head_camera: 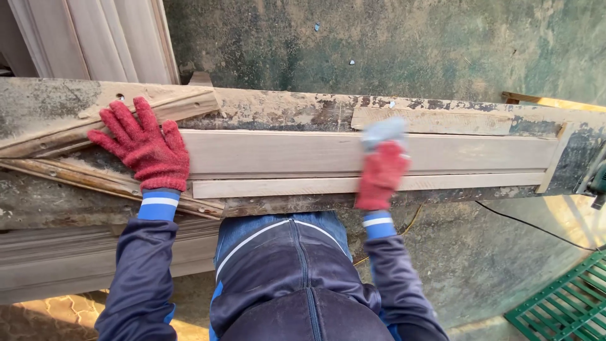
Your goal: The person is sanding wood molding strips using an electric palm sander, manual sandpaper, and a utility knife to clean edges.
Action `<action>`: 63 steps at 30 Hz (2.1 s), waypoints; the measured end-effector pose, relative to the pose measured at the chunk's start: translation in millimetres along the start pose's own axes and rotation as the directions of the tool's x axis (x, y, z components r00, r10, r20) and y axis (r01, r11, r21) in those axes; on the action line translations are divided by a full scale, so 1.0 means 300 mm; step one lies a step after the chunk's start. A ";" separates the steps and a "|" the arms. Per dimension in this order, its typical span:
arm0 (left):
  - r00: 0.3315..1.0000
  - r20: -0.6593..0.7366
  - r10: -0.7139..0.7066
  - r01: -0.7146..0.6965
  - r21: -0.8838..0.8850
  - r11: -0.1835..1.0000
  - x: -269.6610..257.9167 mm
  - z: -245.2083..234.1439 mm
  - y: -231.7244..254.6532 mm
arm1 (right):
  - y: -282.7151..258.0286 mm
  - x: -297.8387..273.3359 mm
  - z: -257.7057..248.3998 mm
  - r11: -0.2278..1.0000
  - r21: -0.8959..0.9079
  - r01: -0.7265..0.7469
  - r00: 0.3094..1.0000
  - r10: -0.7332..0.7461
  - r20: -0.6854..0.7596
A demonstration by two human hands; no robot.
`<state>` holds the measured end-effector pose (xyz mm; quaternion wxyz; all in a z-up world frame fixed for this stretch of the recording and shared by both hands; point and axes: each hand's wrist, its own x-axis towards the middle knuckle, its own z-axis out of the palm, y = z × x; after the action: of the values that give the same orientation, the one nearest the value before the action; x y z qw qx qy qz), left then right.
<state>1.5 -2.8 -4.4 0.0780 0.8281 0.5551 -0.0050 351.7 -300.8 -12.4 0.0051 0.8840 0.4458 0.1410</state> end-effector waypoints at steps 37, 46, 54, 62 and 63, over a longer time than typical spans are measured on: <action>0.991 -0.091 0.093 -0.097 -0.047 0.994 -0.214 0.147 1.381 | 1.377 -0.087 0.336 0.960 0.279 -0.038 0.962 -0.040 0.270; 0.989 -0.088 0.122 -0.128 -0.074 0.989 -0.222 0.178 1.352 | 0.767 0.046 0.190 0.580 0.608 0.542 0.752 -0.658 -0.043; 0.989 -0.005 0.145 -0.145 0.013 0.989 -0.233 0.205 1.325 | 1.680 -0.088 0.337 0.998 0.020 -0.056 0.906 0.043 0.420; 0.992 0.009 0.124 -0.124 -0.027 0.992 -0.228 0.174 1.350 | 1.132 -0.096 0.176 0.902 0.365 0.230 0.936 -0.308 0.171; 0.990 -0.005 0.142 -0.142 -0.022 0.990 -0.223 0.177 1.345 | 1.099 -0.095 0.160 0.828 0.453 0.330 0.906 -0.413 0.093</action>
<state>351.2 -221.3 -0.5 0.0863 0.8646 0.4949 0.0082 607.2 -516.3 -21.1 -0.1193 0.7683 0.6271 -0.0472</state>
